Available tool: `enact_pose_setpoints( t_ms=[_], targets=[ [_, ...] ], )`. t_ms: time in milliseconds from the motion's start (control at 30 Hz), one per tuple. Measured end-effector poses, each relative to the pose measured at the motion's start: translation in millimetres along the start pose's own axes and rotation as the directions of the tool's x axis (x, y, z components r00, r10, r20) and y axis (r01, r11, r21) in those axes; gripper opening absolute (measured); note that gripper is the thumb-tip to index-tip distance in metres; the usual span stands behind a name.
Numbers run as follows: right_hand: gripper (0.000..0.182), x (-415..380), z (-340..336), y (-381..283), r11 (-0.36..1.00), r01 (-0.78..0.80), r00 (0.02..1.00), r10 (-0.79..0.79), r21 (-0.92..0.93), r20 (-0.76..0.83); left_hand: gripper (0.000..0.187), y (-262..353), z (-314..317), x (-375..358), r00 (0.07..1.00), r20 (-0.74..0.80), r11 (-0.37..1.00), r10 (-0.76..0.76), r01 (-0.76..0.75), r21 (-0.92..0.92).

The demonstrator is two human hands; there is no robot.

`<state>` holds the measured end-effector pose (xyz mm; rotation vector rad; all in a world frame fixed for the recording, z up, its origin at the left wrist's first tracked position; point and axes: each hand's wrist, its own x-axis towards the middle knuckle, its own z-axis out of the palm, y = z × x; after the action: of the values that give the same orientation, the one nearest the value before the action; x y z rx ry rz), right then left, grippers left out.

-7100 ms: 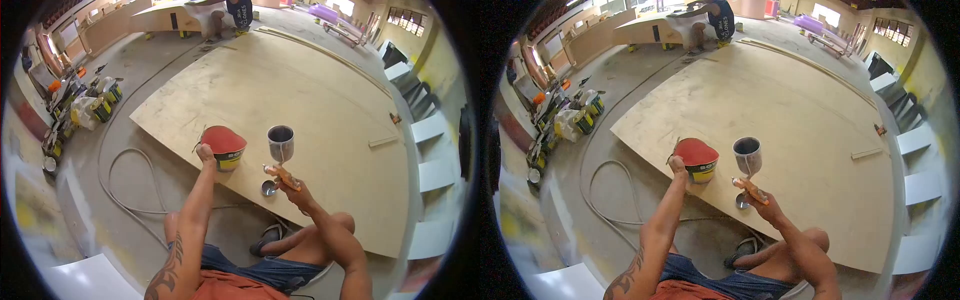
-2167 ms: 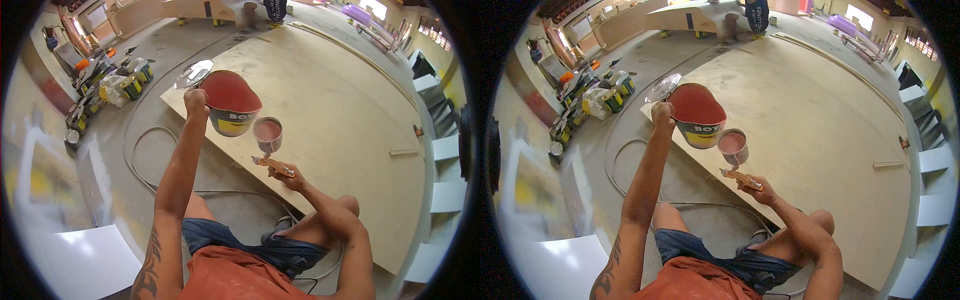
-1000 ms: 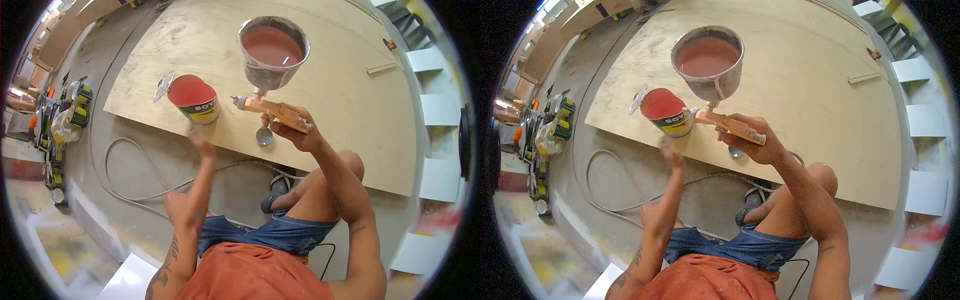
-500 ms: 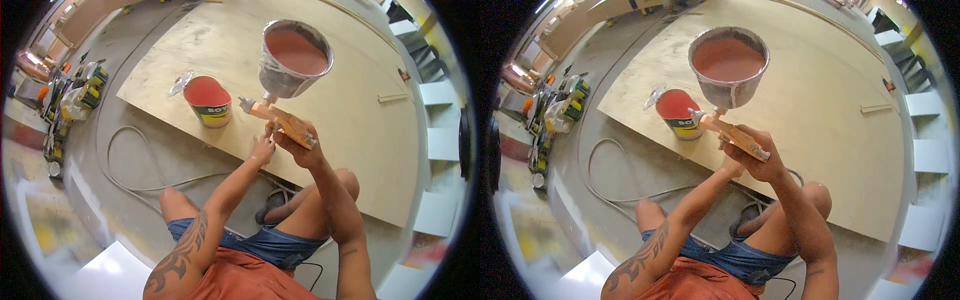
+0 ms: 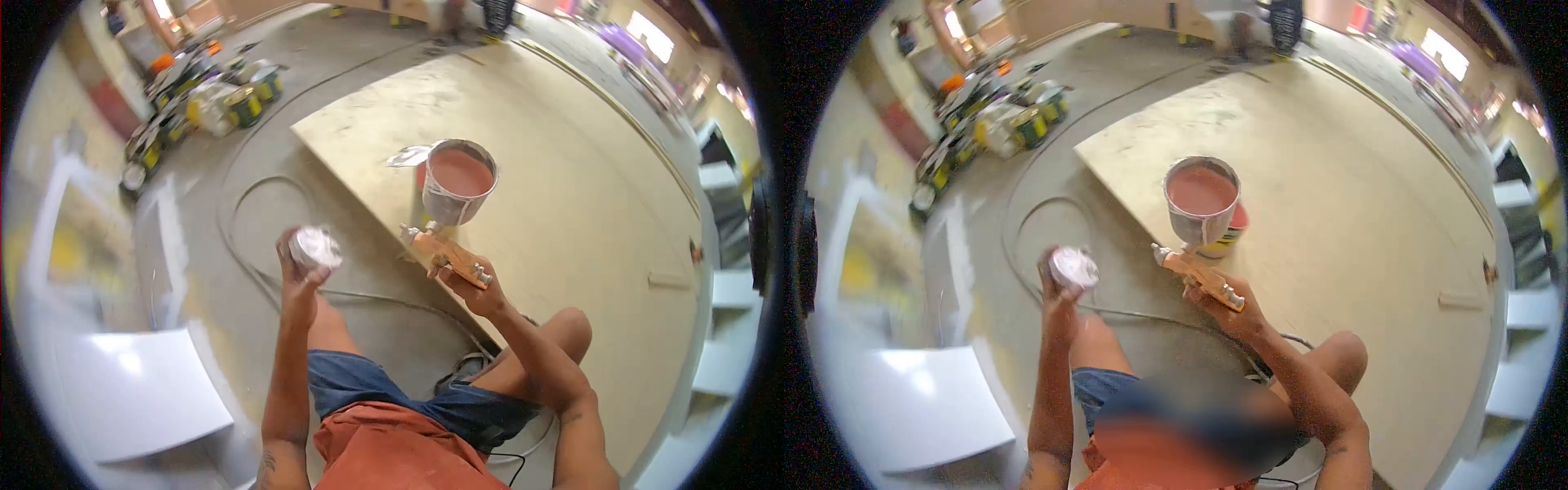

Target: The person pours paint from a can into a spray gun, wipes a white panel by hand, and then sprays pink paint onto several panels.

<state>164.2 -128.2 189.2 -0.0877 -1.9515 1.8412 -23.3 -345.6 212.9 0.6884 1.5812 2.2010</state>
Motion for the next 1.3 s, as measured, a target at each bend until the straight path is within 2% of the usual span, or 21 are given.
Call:
enact_pose_setpoints(
  t_ms=[67, 133, 367, 400, 467, 500, 600, 633, 700, 800, 900, 1067, 1133, 1267, 1300],
  targets=[
    [0.027, 10, 28, 0, 0.999, -0.030, 0.998, 0.031, -0.021, 0.053, 0.080, 46, -14, 4, 0.982, 0.021, 0.982, 0.186, -0.187, 0.000],
    [0.025, 19, 59, 5, 1.000, 0.001, 0.991, -0.005, 0.030, 0.136, 0.079, 83, -17, 3, 0.960, -0.052, 0.961, 0.277, -0.277, -0.004],
    [0.029, 48, 178, -7, 0.996, -0.072, 0.932, 0.047, 0.058, 0.360, 0.079, 145, -54, 0, 0.925, -0.101, 0.912, 0.366, -0.378, -0.159],
    [0.029, 50, 193, -9, 0.995, -0.074, 0.919, 0.044, 0.063, 0.392, 0.079, 148, -61, -2, 0.917, -0.130, 0.909, 0.376, -0.392, -0.143],
    [0.029, 54, 232, -19, 0.988, -0.150, 0.869, 0.120, 0.026, 0.481, 0.074, 157, -87, -14, 0.851, -0.157, 0.866, 0.501, -0.490, 0.106],
    [0.029, 55, 246, -21, 0.988, -0.151, 0.856, 0.114, 0.032, 0.505, 0.075, 156, -97, -17, 0.840, -0.153, 0.854, 0.520, -0.507, 0.118],
    [0.030, 55, 276, -19, 0.983, -0.174, 0.810, 0.110, 0.056, 0.576, 0.075, 148, -120, -33, 0.800, -0.189, 0.817, 0.569, -0.525, 0.238],
    [0.030, 55, 289, -17, 0.983, -0.173, 0.803, 0.101, 0.067, 0.587, 0.074, 152, -125, -39, 0.801, -0.242, 0.837, 0.548, -0.522, 0.166],
    [0.030, 55, 312, -20, 0.980, -0.180, 0.780, 0.089, 0.086, 0.620, 0.073, 164, -140, -52, 0.767, -0.270, 0.812, 0.583, -0.531, 0.243],
    [0.028, 49, 343, -29, 0.952, -0.266, 0.757, 0.110, 0.150, 0.644, 0.072, 182, -161, -63, 0.748, -0.279, 0.792, 0.602, -0.516, 0.325],
    [0.028, 54, 363, -25, 0.963, -0.232, 0.709, 0.072, 0.135, 0.701, 0.070, 192, -170, -72, 0.716, -0.342, 0.788, 0.608, -0.495, 0.365],
    [0.027, 79, 387, -31, 0.957, -0.259, 0.596, 0.054, 0.128, 0.801, 0.069, 213, -188, -75, 0.632, -0.416, 0.740, 0.653, -0.419, 0.526],
    [0.026, 92, 397, -30, 0.951, -0.266, 0.548, 0.014, 0.159, 0.837, 0.065, 216, -201, -73, 0.640, -0.369, 0.709, 0.674, -0.419, 0.567],
    [0.025, 123, 415, -11, 0.942, -0.279, 0.412, -0.056, 0.185, 0.909, 0.064, 230, -215, -76, 0.605, -0.417, 0.697, 0.678, -0.350, 0.626],
    [0.025, 132, 419, -10, 0.940, -0.288, 0.384, -0.061, 0.182, 0.921, 0.063, 234, -218, -77, 0.614, -0.440, 0.704, 0.655, -0.285, 0.651]
  ],
)
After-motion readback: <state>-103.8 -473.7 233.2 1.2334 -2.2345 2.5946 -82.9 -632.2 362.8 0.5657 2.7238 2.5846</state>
